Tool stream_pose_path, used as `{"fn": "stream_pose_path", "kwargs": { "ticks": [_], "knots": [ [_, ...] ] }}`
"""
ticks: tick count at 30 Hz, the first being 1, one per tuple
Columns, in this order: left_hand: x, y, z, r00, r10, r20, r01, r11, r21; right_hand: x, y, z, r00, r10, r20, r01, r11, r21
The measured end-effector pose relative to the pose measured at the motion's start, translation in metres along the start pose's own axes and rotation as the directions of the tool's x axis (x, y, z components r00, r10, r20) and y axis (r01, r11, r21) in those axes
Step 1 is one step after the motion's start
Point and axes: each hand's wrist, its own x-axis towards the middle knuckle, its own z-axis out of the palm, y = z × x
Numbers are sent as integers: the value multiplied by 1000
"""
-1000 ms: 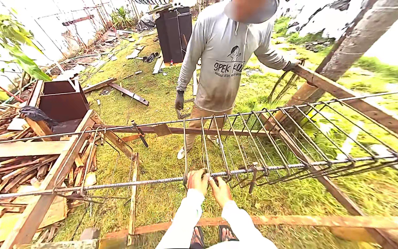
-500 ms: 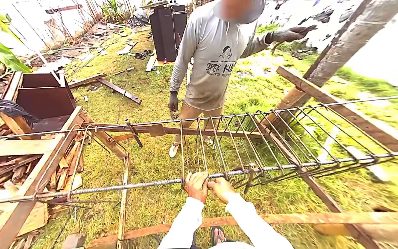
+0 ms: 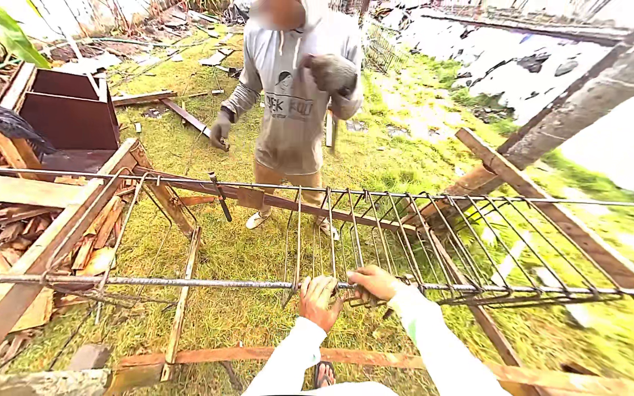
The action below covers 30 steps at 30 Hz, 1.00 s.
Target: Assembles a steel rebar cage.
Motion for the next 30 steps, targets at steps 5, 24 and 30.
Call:
{"fn": "stream_pose_path", "kwargs": {
  "ticks": [5, 24, 30],
  "knots": [
    [-7, 4, 6, 1000, 4, -28, -4, 1000, -7, 16, -19, 21, 993, 16, 115, 12, 970, -243],
    [134, 58, -75, 326, -539, 776, 449, 811, 375, -14, -11, 112, 921, -9, -389, -170, 889, -425],
    [87, 29, -79, 531, -396, 749, 664, 744, -77, -12, -21, 109, 914, 69, -400, -228, 902, -366]
  ]
}}
